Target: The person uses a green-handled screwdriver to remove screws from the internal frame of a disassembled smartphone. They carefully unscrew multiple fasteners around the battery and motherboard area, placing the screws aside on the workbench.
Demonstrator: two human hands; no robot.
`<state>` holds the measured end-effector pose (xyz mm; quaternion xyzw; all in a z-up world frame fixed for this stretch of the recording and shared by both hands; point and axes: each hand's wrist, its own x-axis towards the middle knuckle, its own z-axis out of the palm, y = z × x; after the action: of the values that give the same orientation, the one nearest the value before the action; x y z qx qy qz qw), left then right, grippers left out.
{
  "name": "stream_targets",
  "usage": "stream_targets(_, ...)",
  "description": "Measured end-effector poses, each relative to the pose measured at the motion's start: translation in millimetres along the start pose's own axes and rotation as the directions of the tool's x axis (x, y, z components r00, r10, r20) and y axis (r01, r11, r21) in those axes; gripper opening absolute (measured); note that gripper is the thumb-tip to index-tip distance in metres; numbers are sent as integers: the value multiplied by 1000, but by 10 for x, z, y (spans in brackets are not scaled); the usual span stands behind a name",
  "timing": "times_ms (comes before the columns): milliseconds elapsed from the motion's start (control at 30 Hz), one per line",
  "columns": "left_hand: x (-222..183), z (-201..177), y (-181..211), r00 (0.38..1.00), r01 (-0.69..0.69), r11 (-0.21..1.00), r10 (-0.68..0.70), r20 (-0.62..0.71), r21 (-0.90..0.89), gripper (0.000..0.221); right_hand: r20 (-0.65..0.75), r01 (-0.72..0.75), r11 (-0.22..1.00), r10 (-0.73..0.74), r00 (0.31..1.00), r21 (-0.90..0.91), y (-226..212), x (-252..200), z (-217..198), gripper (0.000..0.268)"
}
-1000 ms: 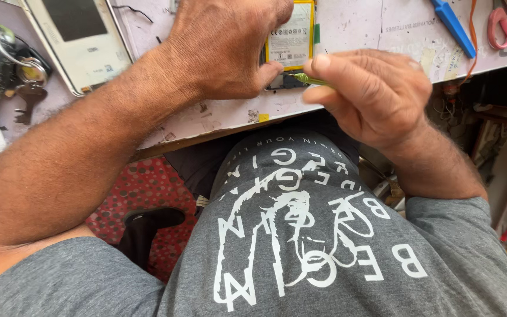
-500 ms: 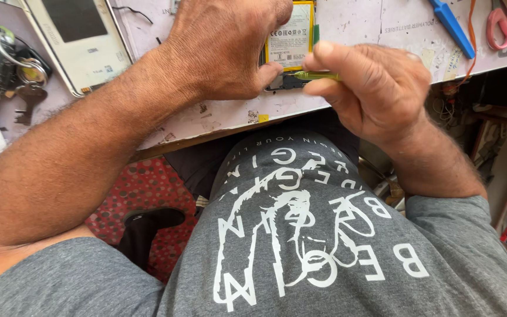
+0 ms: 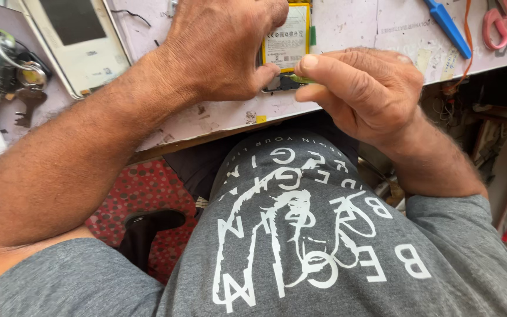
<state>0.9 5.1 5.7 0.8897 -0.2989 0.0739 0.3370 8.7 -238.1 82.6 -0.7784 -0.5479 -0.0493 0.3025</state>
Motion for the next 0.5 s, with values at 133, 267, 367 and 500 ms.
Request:
stream_targets(133, 5, 1, -4, 1000, -3, 1000, 3, -15, -18, 44, 11, 6, 1000, -6, 1000, 3, -4, 6, 9, 35)
stream_targets(267, 15, -1, 3, 1000, -6, 1000, 6, -12, -14, 45, 31, -8, 1000, 7, 999, 25, 5, 5, -19, 36)
stream_targets(367, 13, 1, -8, 1000, -9, 1000, 9, -22, -14, 45, 18, -26, 999, 26, 1000, 23, 36, -28, -13, 36)
stream_targets(500, 3, 0, -11, 1000, 12, 999, -13, -27, -36, 46, -18, -38, 999, 38, 999, 8, 60, -110, 44, 37)
